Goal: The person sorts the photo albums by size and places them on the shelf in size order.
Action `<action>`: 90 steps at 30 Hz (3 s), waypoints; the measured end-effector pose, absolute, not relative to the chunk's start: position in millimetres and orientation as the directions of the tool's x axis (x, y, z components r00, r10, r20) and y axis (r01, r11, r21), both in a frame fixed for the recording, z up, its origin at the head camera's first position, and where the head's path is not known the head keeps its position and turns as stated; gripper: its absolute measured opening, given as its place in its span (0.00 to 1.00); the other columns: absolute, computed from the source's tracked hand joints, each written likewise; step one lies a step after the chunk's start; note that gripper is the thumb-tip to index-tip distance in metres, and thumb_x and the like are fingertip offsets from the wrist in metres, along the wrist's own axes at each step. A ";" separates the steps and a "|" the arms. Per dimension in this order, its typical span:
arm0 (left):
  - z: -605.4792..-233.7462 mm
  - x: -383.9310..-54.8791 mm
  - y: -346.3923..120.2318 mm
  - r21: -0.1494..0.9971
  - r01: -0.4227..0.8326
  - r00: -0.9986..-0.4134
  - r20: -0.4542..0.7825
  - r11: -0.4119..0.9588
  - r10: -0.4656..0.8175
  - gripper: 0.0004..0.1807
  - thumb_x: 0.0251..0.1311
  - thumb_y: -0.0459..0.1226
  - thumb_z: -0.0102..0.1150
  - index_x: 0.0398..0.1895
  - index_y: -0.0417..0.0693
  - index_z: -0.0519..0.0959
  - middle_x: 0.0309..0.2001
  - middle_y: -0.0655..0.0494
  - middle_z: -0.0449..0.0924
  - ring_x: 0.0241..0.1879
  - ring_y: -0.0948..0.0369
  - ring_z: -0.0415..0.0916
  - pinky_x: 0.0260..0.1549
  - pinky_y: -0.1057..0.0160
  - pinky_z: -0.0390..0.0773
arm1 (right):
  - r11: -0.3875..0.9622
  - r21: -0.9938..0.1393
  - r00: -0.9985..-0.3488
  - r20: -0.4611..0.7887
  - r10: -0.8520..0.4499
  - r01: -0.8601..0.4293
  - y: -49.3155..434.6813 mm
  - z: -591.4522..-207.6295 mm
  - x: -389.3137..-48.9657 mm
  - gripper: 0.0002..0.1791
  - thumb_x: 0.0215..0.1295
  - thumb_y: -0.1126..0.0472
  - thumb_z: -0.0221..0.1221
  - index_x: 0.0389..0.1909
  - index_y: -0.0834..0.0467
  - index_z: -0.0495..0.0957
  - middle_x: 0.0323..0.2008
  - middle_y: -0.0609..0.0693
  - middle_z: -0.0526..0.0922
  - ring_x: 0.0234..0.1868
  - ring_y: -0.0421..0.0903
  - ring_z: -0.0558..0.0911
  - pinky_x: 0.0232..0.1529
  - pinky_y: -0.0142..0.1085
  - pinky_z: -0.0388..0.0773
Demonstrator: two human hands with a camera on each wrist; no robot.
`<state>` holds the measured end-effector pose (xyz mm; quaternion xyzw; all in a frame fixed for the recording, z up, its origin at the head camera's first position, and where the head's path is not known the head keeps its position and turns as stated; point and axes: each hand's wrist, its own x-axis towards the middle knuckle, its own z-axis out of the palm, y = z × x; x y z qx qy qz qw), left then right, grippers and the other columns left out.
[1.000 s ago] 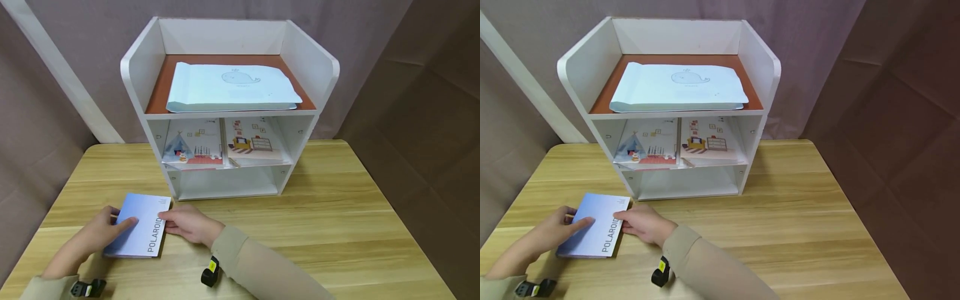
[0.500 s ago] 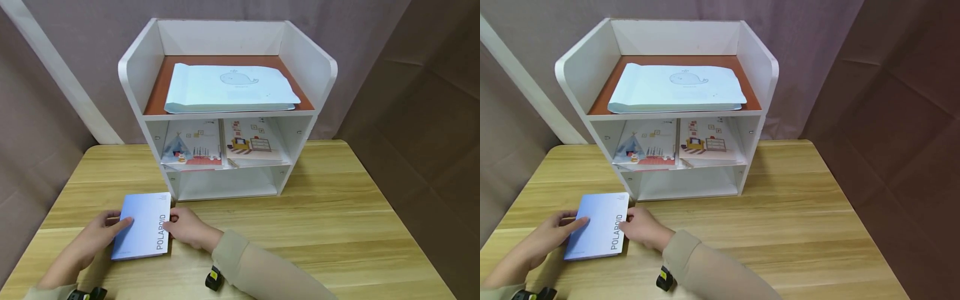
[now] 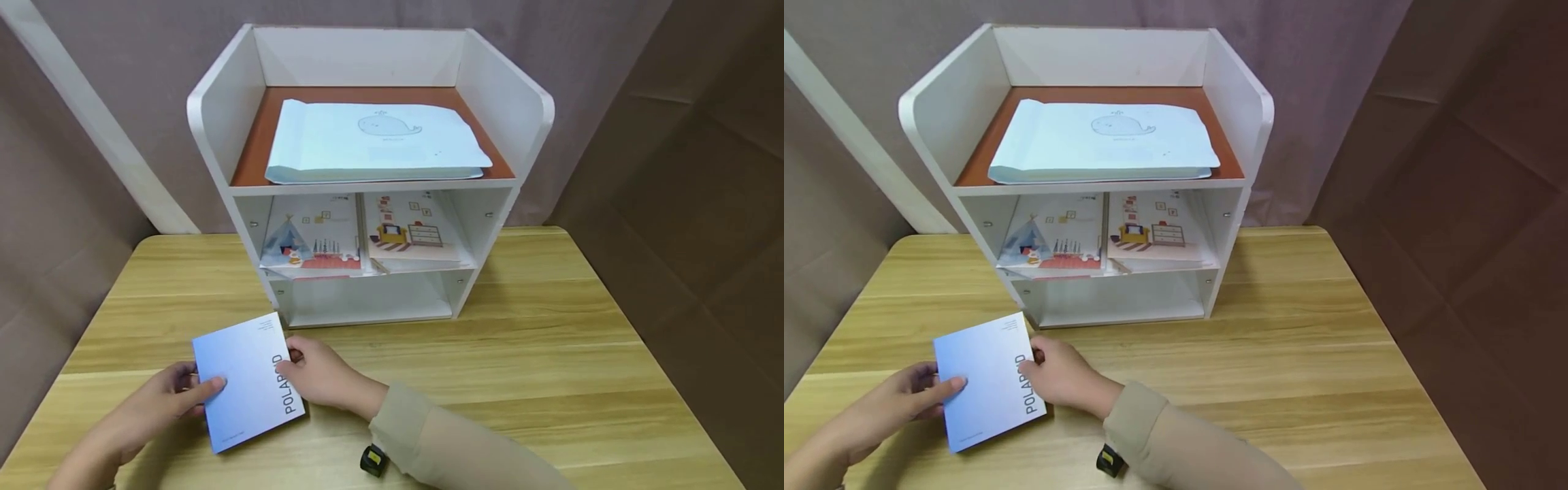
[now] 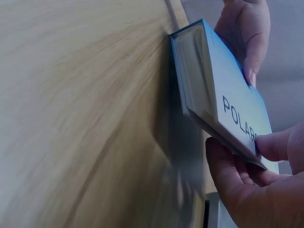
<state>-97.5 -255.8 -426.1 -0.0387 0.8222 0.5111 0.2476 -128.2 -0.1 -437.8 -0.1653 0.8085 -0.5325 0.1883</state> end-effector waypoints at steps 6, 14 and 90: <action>-426.4 -95.9 -241.0 0.831 -0.305 -0.875 -0.437 0.465 0.208 0.40 0.64 0.48 0.60 0.64 0.26 0.56 0.50 0.42 0.71 0.47 0.55 0.74 0.43 0.61 0.80 | 0.368 -0.928 -0.867 -0.134 -0.480 -0.060 20.2 -431.5 -123.6 0.07 0.71 0.60 0.55 0.46 0.56 0.75 0.33 0.42 0.78 0.31 0.34 0.79 0.33 0.29 0.77; -424.6 -97.8 -218.7 0.846 -0.279 -0.875 -0.419 0.454 0.241 0.38 0.63 0.48 0.62 0.63 0.32 0.59 0.47 0.45 0.69 0.46 0.54 0.74 0.41 0.60 0.79 | 0.370 -0.929 -0.882 -0.172 -0.438 -0.002 45.8 -432.7 -121.4 0.07 0.71 0.58 0.55 0.46 0.56 0.75 0.33 0.43 0.79 0.30 0.38 0.80 0.30 0.32 0.77; -449.2 -112.7 -102.5 0.938 -0.330 -0.923 -0.299 -0.103 0.241 0.34 0.62 0.29 0.60 0.66 0.29 0.56 0.47 0.38 0.72 0.48 0.50 0.77 0.48 0.53 0.79 | 0.059 -0.946 -0.914 -0.324 -0.246 0.319 136.0 -445.2 -153.9 0.25 0.74 0.59 0.51 0.64 0.70 0.63 0.48 0.57 0.81 0.44 0.48 0.83 0.44 0.38 0.81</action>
